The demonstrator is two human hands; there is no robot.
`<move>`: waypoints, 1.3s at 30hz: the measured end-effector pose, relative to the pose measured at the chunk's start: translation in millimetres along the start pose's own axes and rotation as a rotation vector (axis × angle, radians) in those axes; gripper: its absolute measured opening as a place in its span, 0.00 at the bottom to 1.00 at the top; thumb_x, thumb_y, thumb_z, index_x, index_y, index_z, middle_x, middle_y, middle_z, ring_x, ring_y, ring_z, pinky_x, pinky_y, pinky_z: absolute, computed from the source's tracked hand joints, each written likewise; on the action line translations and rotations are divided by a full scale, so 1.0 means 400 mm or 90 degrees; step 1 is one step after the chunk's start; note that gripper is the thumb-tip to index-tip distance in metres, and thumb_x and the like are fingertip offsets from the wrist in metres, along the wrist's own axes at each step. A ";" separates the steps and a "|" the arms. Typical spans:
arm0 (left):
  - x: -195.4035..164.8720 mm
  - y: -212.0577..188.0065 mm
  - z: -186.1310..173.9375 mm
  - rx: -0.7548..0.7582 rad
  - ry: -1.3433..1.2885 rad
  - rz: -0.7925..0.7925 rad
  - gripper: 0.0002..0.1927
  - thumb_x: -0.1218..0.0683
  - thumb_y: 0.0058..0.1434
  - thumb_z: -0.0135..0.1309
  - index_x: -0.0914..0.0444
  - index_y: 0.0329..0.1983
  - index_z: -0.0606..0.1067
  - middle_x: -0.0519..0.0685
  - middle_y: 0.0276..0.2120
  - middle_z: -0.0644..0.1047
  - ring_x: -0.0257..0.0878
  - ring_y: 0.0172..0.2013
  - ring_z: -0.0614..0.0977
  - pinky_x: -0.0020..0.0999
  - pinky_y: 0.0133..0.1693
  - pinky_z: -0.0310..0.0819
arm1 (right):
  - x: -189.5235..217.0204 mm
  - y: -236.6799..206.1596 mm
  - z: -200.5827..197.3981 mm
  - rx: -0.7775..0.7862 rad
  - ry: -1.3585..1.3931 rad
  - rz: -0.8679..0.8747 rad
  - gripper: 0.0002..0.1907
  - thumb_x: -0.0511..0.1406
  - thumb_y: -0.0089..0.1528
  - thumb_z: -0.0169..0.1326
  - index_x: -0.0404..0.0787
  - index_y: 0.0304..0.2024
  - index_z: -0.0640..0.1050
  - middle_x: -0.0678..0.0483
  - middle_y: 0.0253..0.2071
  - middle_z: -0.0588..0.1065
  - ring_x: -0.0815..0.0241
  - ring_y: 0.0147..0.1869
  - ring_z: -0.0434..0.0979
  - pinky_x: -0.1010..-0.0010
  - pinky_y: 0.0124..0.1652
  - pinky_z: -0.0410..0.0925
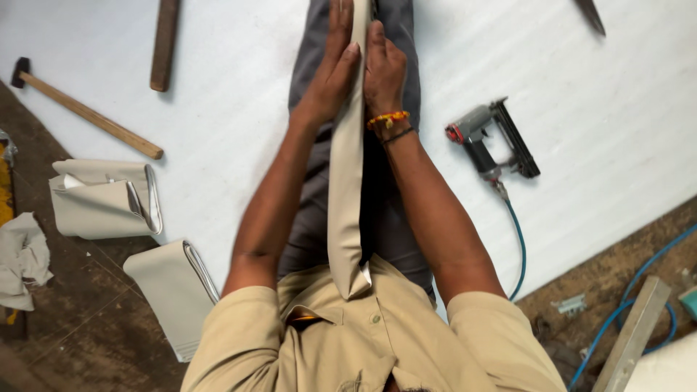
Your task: The person wraps beige fabric around a wooden frame and secures it with a pneumatic staple gun. They repeatedly fold the fabric edges and drive staples along the sides to hold the material in place.
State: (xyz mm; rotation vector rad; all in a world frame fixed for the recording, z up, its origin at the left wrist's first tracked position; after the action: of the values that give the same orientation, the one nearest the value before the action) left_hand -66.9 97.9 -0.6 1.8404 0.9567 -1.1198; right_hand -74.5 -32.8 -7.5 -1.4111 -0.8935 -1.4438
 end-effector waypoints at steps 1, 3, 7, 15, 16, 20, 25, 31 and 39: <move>-0.005 -0.013 -0.007 0.022 0.041 -0.007 0.29 0.43 0.84 0.32 0.51 0.82 0.41 0.49 0.80 0.35 0.45 0.81 0.42 0.39 0.80 0.44 | -0.007 0.003 -0.001 -0.004 -0.004 0.024 0.30 0.55 0.71 0.44 0.43 0.22 0.71 0.64 0.19 0.64 0.72 0.23 0.61 0.75 0.23 0.56; -0.002 -0.017 -0.017 0.055 0.011 0.025 0.26 0.43 0.85 0.29 0.50 0.82 0.48 0.51 0.80 0.34 0.44 0.81 0.43 0.39 0.80 0.48 | -0.011 0.007 0.001 -0.008 -0.028 0.035 0.30 0.55 0.71 0.44 0.44 0.20 0.69 0.65 0.17 0.62 0.72 0.21 0.58 0.75 0.21 0.53; 0.063 0.044 0.002 -0.062 -0.397 -0.062 0.29 0.40 0.83 0.28 0.52 0.82 0.47 0.54 0.80 0.41 0.49 0.80 0.51 0.43 0.78 0.55 | -0.008 0.006 0.010 0.007 -0.007 0.023 0.31 0.55 0.71 0.44 0.45 0.18 0.68 0.65 0.15 0.62 0.72 0.19 0.59 0.75 0.20 0.55; 0.104 0.069 0.030 -0.057 -0.387 -0.056 0.33 0.40 0.80 0.28 0.52 0.83 0.40 0.45 0.82 0.39 0.44 0.82 0.44 0.43 0.80 0.47 | -0.009 0.000 0.016 -0.006 -0.037 -0.005 0.31 0.54 0.71 0.42 0.43 0.20 0.73 0.62 0.17 0.68 0.72 0.21 0.68 0.77 0.23 0.63; 0.094 0.065 0.018 -0.049 -0.371 -0.037 0.32 0.42 0.81 0.29 0.52 0.83 0.39 0.45 0.83 0.37 0.43 0.82 0.41 0.43 0.81 0.44 | -0.015 0.002 0.016 -0.016 -0.062 -0.020 0.31 0.54 0.71 0.42 0.43 0.21 0.73 0.62 0.17 0.68 0.72 0.22 0.67 0.76 0.23 0.63; 0.033 0.057 -0.004 -0.007 0.011 0.016 0.29 0.47 0.83 0.32 0.54 0.82 0.43 0.46 0.81 0.36 0.43 0.81 0.35 0.41 0.80 0.31 | -0.045 0.007 0.011 -0.030 -0.055 0.039 0.33 0.54 0.72 0.44 0.38 0.21 0.70 0.60 0.18 0.64 0.68 0.23 0.62 0.71 0.25 0.58; -0.070 0.028 -0.011 0.010 0.114 -0.001 0.29 0.53 0.84 0.36 0.53 0.82 0.43 0.54 0.80 0.34 0.49 0.81 0.39 0.44 0.80 0.40 | -0.053 0.018 0.009 -0.017 -0.038 0.016 0.30 0.53 0.71 0.46 0.38 0.25 0.76 0.62 0.20 0.68 0.70 0.26 0.64 0.72 0.27 0.62; -0.129 0.011 -0.049 0.057 0.338 -0.241 0.33 0.53 0.76 0.36 0.47 0.80 0.42 0.62 0.80 0.42 0.60 0.66 0.74 0.46 0.56 0.80 | -0.072 0.036 0.035 0.153 0.083 0.089 0.24 0.49 0.72 0.48 0.38 0.31 0.75 0.62 0.21 0.68 0.68 0.24 0.66 0.72 0.26 0.60; -0.111 -0.021 -0.132 0.067 0.402 -0.239 0.37 0.55 0.76 0.37 0.49 0.82 0.36 0.63 0.54 0.78 0.54 0.42 0.85 0.49 0.48 0.78 | -0.194 -0.094 -0.605 -0.026 -0.767 -0.233 0.25 0.45 0.74 0.62 0.35 0.34 0.68 0.43 0.38 0.67 0.43 0.46 0.66 0.50 0.48 0.63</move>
State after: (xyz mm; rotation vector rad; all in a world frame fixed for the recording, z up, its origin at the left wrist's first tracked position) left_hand -70.6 138.8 55.3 2.2143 1.6836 -0.8039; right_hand -196.9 -238.0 -102.0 -2.2464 -1.9255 -0.7132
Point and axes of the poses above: each hand's wrist, its own y-axis towards the middle knuckle, its own z-axis out of the palm, x = y × z, the point moved 1 cm from there along y, towards the middle knuckle
